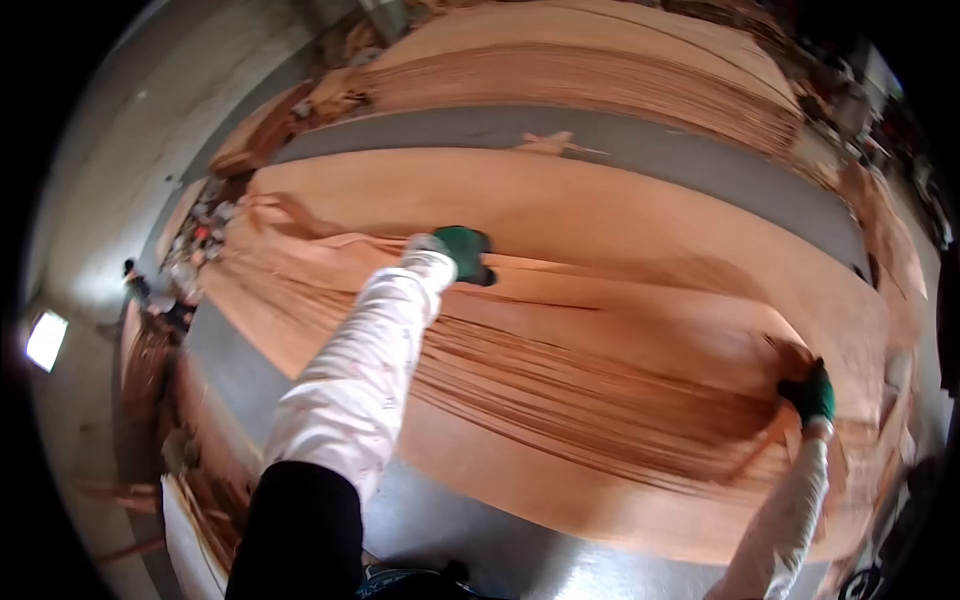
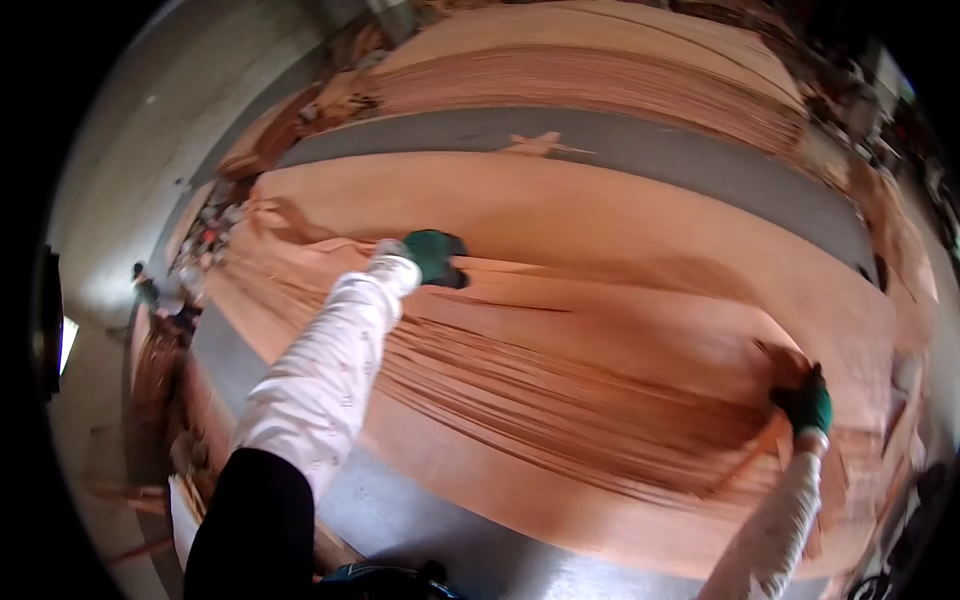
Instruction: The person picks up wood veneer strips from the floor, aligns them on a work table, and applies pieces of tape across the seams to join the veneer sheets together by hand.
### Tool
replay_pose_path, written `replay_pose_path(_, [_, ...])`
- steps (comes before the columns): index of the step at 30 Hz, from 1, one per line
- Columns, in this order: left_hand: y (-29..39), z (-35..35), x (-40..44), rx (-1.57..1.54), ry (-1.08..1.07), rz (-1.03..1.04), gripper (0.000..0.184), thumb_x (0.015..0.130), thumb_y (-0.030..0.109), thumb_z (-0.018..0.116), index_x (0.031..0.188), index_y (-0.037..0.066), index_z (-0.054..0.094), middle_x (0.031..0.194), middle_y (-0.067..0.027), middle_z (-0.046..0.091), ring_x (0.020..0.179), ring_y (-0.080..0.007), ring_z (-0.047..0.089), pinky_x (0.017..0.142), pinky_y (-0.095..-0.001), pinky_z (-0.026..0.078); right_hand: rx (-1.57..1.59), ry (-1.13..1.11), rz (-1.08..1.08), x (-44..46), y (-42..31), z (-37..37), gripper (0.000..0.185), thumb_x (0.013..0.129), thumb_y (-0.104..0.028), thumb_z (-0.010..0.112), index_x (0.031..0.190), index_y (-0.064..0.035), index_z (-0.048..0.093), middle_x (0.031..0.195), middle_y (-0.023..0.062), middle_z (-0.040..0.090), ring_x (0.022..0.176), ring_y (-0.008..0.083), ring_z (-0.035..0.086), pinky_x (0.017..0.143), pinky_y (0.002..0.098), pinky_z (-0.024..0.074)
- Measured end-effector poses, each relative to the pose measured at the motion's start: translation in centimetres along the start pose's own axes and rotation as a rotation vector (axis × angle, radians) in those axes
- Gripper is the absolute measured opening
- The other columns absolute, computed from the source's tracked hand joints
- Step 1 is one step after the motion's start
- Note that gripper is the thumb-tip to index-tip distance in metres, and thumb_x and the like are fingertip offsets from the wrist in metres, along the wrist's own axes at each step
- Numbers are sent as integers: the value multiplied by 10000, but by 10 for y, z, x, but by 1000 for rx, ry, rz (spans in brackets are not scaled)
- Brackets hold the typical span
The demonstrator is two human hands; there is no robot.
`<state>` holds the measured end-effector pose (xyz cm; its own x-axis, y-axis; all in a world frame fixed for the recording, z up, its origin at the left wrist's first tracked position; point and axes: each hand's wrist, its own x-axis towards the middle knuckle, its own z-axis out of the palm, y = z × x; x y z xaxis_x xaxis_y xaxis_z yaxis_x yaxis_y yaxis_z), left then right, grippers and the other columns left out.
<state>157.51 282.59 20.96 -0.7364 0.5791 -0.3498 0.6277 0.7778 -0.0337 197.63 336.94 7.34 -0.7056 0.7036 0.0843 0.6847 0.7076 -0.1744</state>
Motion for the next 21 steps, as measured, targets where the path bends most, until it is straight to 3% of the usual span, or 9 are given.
replay_pose_path(2, [-1,6,1,15,83,30,467,744,407,706,1097,103,666,1083,-151,661,1039,-341,606,901,-424,468,-52,-122,37,9,-26,-33,415,633,-255,774,956,-55,608,928,216,664,890,419,626,761,481,528])
replay_pose_path(4, [-12,19,7,38,306,83,450,732,401,715,1062,98,674,1014,-146,674,973,-340,620,856,-431,476,-96,33,-64,34,-8,-42,406,708,-199,727,1070,-48,621,1007,182,666,960,376,627,819,442,521])
replay_pose_path(6, [-14,8,5,8,566,110,406,735,353,713,1038,85,677,892,-131,679,890,-342,623,816,-440,475,-170,463,-524,92,60,-44,380,882,-89,566,1258,-35,557,1175,165,623,1091,295,592,940,351,472])
replay_pose_path(7, [-12,0,2,-14,747,88,381,740,336,710,1020,79,681,840,-125,677,860,-339,626,800,-441,477,-6,483,-417,113,74,-68,362,904,-82,545,1263,-38,553,1188,157,622,1051,295,612,890,353,493])
replay_pose_path(10, [-1,-13,-24,-240,974,23,436,764,320,701,1131,92,637,974,-139,665,966,-333,604,886,-440,450,17,613,-427,95,33,-121,408,946,-93,504,1351,-59,465,1252,149,598,1065,300,615,878,354,505])
replay_pose_path(12, [4,13,-28,-25,981,119,533,773,330,699,1237,103,567,1120,-147,617,1082,-332,554,966,-452,398,-141,726,-553,53,-9,-151,481,965,-113,483,1434,-78,380,1302,149,576,1118,306,599,915,353,496])
replay_pose_path(15, [3,53,-41,2,842,138,672,792,321,690,1380,117,436,1355,-148,491,1252,-339,442,1075,-475,296,-65,243,-249,19,74,-60,892,754,19,650,1509,-67,183,1563,116,231,1429,272,249,1155,348,239])
replay_pose_path(17, [2,58,-52,-95,883,139,652,795,310,689,1367,106,452,1342,-152,506,1243,-343,454,1066,-470,314,-110,146,-135,-5,95,-28,903,735,57,626,1509,-65,178,1556,142,231,1433,303,227,1155,372,247])
replay_pose_path(21, [-6,51,-92,-141,1022,189,384,829,172,678,1193,74,607,1141,-149,635,1071,-342,573,944,-441,419,-10,167,-215,-52,97,-34,622,824,0,559,1417,-49,376,1403,171,452,1298,339,436,1062,388,379])
